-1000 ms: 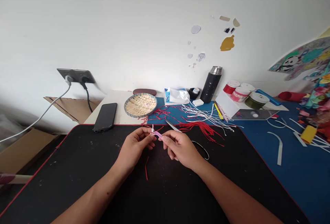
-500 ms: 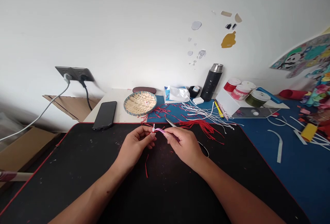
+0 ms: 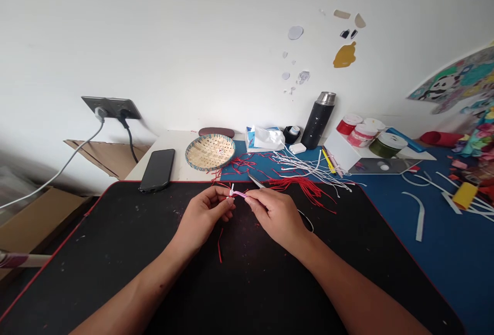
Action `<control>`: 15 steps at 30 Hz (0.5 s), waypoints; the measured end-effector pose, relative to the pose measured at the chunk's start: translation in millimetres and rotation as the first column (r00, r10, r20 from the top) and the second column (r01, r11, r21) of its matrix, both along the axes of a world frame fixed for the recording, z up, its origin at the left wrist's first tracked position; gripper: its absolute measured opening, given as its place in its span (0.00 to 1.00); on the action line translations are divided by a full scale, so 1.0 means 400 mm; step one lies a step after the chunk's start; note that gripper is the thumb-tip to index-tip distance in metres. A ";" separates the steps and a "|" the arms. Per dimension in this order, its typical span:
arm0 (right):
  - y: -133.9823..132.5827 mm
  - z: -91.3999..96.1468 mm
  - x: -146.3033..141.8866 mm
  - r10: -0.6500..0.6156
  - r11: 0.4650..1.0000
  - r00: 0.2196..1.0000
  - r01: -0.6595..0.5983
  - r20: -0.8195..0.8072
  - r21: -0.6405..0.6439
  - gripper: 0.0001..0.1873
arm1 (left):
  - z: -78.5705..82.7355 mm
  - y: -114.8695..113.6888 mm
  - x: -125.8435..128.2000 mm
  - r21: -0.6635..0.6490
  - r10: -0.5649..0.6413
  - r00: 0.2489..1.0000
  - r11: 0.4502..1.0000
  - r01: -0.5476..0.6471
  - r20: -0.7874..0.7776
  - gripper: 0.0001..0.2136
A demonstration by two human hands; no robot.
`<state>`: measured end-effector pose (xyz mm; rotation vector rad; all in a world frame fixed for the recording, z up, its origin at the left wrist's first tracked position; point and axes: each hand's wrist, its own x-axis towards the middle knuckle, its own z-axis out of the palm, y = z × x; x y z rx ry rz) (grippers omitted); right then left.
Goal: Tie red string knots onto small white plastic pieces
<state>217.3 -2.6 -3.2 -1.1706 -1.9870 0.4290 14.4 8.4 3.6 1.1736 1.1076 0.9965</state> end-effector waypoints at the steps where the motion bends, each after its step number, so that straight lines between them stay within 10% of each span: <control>1: 0.000 -0.001 0.000 -0.001 1.000 1.000 0.001 0.007 0.009 0.10 | 0.000 0.000 0.000 -0.001 -0.001 1.000 1.000 0.001 0.000 0.15; 15: -0.007 0.001 0.001 -0.039 0.996 0.938 0.008 0.344 0.090 0.17 | -0.001 -0.010 0.004 0.075 0.002 0.993 0.997 0.007 -0.121 0.17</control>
